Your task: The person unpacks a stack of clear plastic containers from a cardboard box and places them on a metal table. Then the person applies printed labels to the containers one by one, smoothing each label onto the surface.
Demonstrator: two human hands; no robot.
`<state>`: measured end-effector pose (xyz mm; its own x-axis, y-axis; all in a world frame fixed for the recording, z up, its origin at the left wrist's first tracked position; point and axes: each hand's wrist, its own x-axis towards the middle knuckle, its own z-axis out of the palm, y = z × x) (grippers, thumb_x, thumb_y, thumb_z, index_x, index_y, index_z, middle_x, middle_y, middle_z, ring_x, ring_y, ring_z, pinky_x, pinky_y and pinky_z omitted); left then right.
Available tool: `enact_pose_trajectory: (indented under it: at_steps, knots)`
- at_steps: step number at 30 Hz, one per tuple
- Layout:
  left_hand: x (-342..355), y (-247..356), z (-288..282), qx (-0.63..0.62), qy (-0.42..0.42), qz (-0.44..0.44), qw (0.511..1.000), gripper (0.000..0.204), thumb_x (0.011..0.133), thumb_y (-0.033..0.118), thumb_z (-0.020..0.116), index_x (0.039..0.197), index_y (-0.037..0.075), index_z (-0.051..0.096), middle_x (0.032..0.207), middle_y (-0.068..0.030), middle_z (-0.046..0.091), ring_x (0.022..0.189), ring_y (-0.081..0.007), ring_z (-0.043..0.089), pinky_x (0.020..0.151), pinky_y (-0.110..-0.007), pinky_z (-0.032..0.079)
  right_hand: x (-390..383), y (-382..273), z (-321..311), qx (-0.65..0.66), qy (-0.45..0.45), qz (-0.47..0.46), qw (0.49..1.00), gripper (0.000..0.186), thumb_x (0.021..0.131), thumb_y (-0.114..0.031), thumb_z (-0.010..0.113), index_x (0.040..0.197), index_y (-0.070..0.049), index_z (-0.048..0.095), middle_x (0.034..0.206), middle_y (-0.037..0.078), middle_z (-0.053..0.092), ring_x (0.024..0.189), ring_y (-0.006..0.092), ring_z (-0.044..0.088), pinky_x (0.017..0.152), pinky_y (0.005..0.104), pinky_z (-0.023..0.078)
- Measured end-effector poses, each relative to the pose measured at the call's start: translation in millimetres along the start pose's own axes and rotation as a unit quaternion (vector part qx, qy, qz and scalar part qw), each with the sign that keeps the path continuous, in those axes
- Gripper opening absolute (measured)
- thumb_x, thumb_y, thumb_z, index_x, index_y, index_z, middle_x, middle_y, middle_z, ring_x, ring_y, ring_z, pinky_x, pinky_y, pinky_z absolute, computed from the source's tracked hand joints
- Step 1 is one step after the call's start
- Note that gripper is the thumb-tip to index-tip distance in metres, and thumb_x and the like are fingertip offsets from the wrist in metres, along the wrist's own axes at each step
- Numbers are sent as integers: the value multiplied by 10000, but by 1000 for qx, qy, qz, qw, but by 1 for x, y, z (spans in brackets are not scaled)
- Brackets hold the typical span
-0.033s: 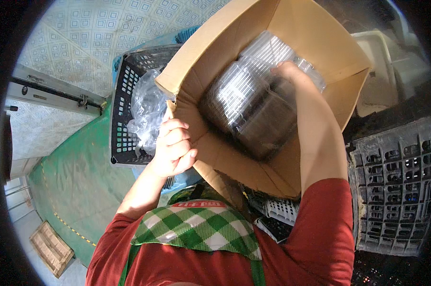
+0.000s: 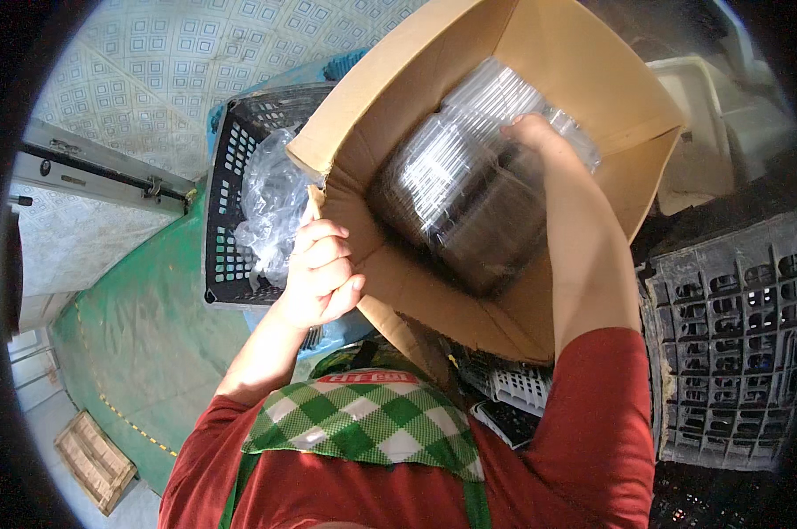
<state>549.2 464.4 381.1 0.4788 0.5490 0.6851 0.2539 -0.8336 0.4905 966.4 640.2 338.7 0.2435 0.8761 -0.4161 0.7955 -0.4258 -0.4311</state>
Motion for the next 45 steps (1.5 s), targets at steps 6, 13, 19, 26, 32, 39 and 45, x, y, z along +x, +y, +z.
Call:
enact_pose_trajectory:
  at_steps: [6,13,19,26,32,39,45]
  knots:
    - [1,3,0,1,-9,7,1000,264,708,202,751,621,106,522,812,-33,560,980,-264,591,1141,-613,294,45,72,45,225,155,25,962,360,884,-353,728,924,4,705,840,135,708,803,244,651,768,383,511]
    - [-8,7,-1,19,0,-8,1000,259,710,204,748,614,102,530,792,-29,554,979,-257,598,1156,-605,283,13,33,35,-28,96,51,994,306,917,-334,672,868,-34,639,815,77,671,735,167,646,630,364,490]
    - [-5,5,6,-10,9,9,1000,255,718,203,738,618,101,527,788,-38,547,959,-269,588,1132,-600,315,60,95,16,41,59,-48,996,75,828,-143,711,826,-122,639,744,1,617,661,165,569,579,329,441]
    - [-25,6,4,25,14,10,1000,241,712,190,731,635,101,520,805,-52,546,956,-291,566,959,-510,440,-11,-2,-31,222,138,31,965,147,759,-27,637,798,-167,615,672,-36,514,539,110,397,433,308,241]
    - [-33,5,6,50,22,25,998,242,694,201,737,658,100,520,794,-59,526,919,-305,555,855,-450,467,-59,-27,-64,330,175,26,927,98,754,-16,638,819,-87,654,694,20,578,563,150,447,444,356,300]
    - [-31,6,12,68,17,47,996,194,774,205,693,705,79,563,816,-73,555,937,-322,538,925,-446,453,-161,-88,-100,386,191,-102,897,72,810,-29,632,837,-92,654,626,-27,522,455,70,354,406,259,247]
    - [-42,13,19,93,20,13,995,174,773,199,688,719,74,580,849,-75,581,979,-337,537,942,-450,446,-234,-101,-94,391,179,-192,882,85,837,6,628,872,-60,669,782,0,630,631,75,509,578,219,395]
